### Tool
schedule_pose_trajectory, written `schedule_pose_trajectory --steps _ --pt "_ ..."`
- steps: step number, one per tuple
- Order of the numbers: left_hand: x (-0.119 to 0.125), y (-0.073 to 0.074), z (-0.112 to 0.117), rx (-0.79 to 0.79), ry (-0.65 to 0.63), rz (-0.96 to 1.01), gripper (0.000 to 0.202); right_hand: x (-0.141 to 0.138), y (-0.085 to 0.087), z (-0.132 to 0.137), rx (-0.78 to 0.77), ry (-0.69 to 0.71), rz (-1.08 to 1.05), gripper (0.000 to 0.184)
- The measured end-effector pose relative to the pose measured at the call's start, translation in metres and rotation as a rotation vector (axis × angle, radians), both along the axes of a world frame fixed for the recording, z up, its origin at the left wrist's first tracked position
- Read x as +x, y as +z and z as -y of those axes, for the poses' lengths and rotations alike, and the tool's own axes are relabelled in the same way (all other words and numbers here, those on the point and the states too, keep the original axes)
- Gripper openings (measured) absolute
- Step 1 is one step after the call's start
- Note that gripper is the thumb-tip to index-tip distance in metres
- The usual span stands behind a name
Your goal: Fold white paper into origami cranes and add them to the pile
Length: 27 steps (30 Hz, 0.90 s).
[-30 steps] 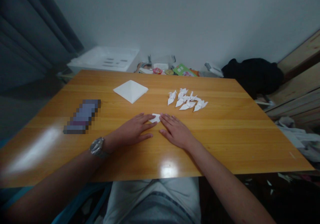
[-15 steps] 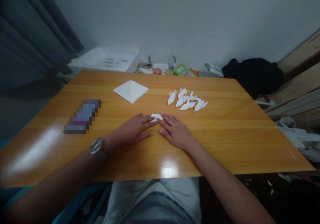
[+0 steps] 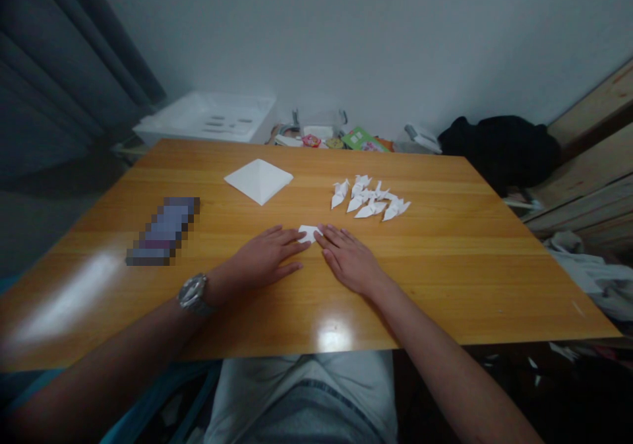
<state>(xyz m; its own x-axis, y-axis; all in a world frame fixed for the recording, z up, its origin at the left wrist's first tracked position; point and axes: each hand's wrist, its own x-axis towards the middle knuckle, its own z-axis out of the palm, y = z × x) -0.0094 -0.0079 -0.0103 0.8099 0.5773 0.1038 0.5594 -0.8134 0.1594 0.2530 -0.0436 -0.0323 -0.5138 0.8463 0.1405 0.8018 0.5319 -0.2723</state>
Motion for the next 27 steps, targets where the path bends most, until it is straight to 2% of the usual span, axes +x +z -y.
schedule_pose_trajectory --steps 5,12,27 --pt "0.0004 0.0007 -0.0003 -0.010 0.003 -0.011 0.051 0.0064 -0.0021 -0.0027 -0.006 -0.089 0.032 0.052" --pt "0.0004 0.0007 -0.0002 -0.013 0.004 -0.005 0.050 0.0058 -0.0009 -0.0042 -0.003 -0.134 0.033 0.054" --pt "0.0058 0.0037 -0.0009 0.015 0.045 0.025 0.043 0.0103 -0.0050 -0.0065 0.031 -0.116 -0.009 0.053"
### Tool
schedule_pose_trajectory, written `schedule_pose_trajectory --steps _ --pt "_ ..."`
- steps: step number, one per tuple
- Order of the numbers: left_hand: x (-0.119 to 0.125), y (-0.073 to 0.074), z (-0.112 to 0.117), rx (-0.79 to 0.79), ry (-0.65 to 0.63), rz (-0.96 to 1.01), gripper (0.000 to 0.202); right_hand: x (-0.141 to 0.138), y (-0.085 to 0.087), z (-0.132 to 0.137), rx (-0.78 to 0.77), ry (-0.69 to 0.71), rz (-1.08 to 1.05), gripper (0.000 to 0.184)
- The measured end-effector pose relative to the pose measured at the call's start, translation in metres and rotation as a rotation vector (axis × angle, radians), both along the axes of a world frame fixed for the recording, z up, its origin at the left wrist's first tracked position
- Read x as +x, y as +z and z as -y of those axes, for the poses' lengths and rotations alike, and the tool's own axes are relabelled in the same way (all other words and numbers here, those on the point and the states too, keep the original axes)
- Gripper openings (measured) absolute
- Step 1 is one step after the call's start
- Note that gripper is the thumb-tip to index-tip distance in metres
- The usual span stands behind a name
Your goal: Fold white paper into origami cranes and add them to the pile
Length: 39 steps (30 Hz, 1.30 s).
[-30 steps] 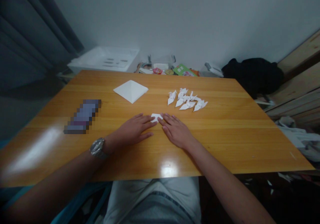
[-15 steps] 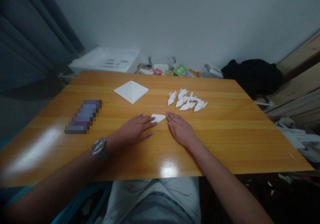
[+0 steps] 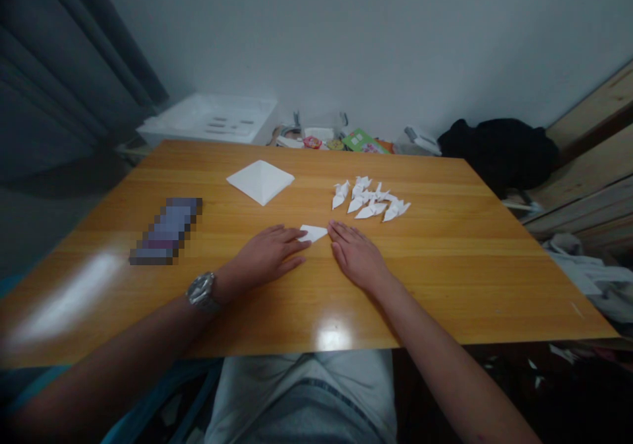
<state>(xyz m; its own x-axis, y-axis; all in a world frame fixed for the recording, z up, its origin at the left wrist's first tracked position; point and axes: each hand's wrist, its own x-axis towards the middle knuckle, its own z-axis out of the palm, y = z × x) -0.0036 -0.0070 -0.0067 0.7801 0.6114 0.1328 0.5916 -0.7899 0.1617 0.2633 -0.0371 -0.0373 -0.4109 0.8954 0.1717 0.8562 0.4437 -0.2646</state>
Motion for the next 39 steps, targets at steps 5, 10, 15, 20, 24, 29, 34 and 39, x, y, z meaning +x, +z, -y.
schedule_pose_trajectory --steps 5,10,15,20,24,29,34,39 --pt "-0.003 0.001 -0.001 0.050 0.032 0.031 0.042 0.002 -0.002 0.000 0.014 0.021 -0.006 0.051" --pt "-0.004 -0.001 -0.003 0.066 0.069 0.040 0.042 0.003 0.003 0.001 0.019 0.063 0.020 0.050" --pt "-0.004 -0.003 -0.003 0.062 0.086 0.028 0.045 0.002 0.007 0.003 0.015 0.125 -0.015 0.047" --pt "-0.004 -0.004 -0.001 0.068 0.088 0.023 0.050 -0.004 0.011 0.006 -0.008 0.229 -0.063 0.045" --pt "-0.004 -0.005 0.000 0.064 0.088 0.026 0.050 -0.009 0.013 0.009 -0.017 0.276 -0.080 0.045" --pt "-0.004 -0.007 -0.001 0.033 0.079 0.061 0.049 -0.011 0.011 0.009 -0.012 0.293 -0.099 0.043" --pt "-0.004 -0.008 -0.002 0.007 0.075 0.071 0.049 -0.011 0.015 0.006 -0.031 0.293 -0.155 0.040" --pt "-0.005 -0.011 -0.005 -0.005 0.062 0.077 0.050 -0.015 0.027 -0.008 -0.097 0.218 -0.268 0.034"
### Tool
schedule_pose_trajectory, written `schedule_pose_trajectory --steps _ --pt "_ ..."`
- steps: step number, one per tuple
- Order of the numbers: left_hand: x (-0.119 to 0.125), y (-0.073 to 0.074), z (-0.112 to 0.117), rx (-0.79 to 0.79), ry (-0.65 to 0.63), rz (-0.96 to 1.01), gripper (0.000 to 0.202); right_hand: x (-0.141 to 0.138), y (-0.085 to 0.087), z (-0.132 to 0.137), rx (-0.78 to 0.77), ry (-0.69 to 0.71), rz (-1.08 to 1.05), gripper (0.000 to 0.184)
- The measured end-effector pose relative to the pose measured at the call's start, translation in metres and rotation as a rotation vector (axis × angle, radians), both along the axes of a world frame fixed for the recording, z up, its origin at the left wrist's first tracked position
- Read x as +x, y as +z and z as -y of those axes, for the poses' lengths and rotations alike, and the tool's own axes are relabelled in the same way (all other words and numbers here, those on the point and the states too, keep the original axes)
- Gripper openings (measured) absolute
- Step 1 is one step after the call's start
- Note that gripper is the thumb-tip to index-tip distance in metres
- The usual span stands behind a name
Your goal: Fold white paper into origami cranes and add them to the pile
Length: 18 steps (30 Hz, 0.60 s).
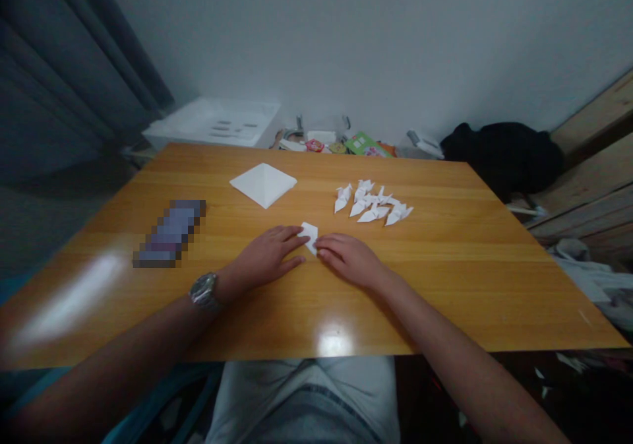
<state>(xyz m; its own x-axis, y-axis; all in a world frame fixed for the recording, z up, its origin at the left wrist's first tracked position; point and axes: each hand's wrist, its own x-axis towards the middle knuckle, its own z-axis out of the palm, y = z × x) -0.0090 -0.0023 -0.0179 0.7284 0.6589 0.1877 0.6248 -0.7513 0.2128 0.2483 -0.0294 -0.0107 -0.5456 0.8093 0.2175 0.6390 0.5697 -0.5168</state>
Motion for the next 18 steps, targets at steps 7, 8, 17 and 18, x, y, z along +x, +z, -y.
schedule_pose_trajectory --steps 7,8,17,18 --pt "-0.001 0.001 -0.001 -0.013 -0.027 0.021 0.048 -0.012 -0.002 -0.032 0.054 -0.219 -0.036 0.025" --pt "-0.001 0.001 -0.001 -0.017 -0.029 0.024 0.048 -0.014 -0.004 -0.034 0.062 -0.232 -0.028 0.025" --pt "0.000 0.000 -0.004 -0.044 -0.021 0.087 0.044 -0.024 -0.031 -0.035 0.131 -0.287 -0.090 0.027" --pt "0.000 0.000 -0.004 -0.046 -0.020 0.099 0.043 -0.024 -0.033 -0.035 0.133 -0.287 -0.097 0.026"
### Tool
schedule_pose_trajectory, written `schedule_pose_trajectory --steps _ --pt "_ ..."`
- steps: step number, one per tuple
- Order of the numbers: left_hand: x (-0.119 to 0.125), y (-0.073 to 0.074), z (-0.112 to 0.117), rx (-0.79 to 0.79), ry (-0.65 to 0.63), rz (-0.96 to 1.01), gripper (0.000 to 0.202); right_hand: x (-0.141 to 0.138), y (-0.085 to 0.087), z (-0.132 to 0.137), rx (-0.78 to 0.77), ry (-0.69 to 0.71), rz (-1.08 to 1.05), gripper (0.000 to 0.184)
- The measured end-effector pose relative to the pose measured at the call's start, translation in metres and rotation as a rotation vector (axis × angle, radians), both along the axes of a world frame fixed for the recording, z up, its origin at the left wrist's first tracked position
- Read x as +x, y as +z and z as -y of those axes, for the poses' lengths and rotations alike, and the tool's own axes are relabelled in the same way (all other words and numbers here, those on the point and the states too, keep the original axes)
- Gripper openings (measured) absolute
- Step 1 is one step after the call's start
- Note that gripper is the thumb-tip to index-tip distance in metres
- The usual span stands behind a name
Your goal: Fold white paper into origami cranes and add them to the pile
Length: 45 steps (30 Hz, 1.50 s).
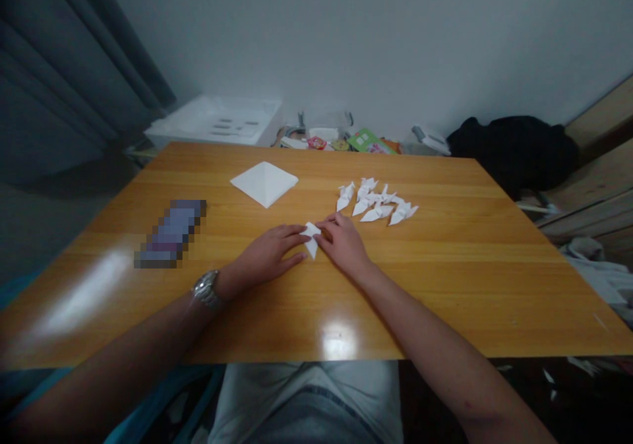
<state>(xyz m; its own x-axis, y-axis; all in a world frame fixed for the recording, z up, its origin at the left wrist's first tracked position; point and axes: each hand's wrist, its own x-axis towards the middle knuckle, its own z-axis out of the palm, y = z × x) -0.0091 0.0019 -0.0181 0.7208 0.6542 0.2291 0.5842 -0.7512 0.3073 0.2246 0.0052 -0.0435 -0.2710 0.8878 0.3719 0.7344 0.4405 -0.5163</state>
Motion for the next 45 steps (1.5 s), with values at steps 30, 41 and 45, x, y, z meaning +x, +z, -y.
schedule_pose_trajectory --steps 30,41,45 --pt "0.010 -0.015 -0.011 0.035 0.235 0.140 0.040 -0.009 0.001 0.004 0.003 0.003 0.028 0.020" --pt "0.012 -0.021 -0.013 0.008 0.242 0.196 0.037 -0.010 0.000 0.005 -0.014 0.019 0.004 0.023" --pt "0.012 -0.022 -0.012 0.006 0.245 0.201 0.039 -0.011 0.000 0.004 -0.035 0.025 0.001 0.021"
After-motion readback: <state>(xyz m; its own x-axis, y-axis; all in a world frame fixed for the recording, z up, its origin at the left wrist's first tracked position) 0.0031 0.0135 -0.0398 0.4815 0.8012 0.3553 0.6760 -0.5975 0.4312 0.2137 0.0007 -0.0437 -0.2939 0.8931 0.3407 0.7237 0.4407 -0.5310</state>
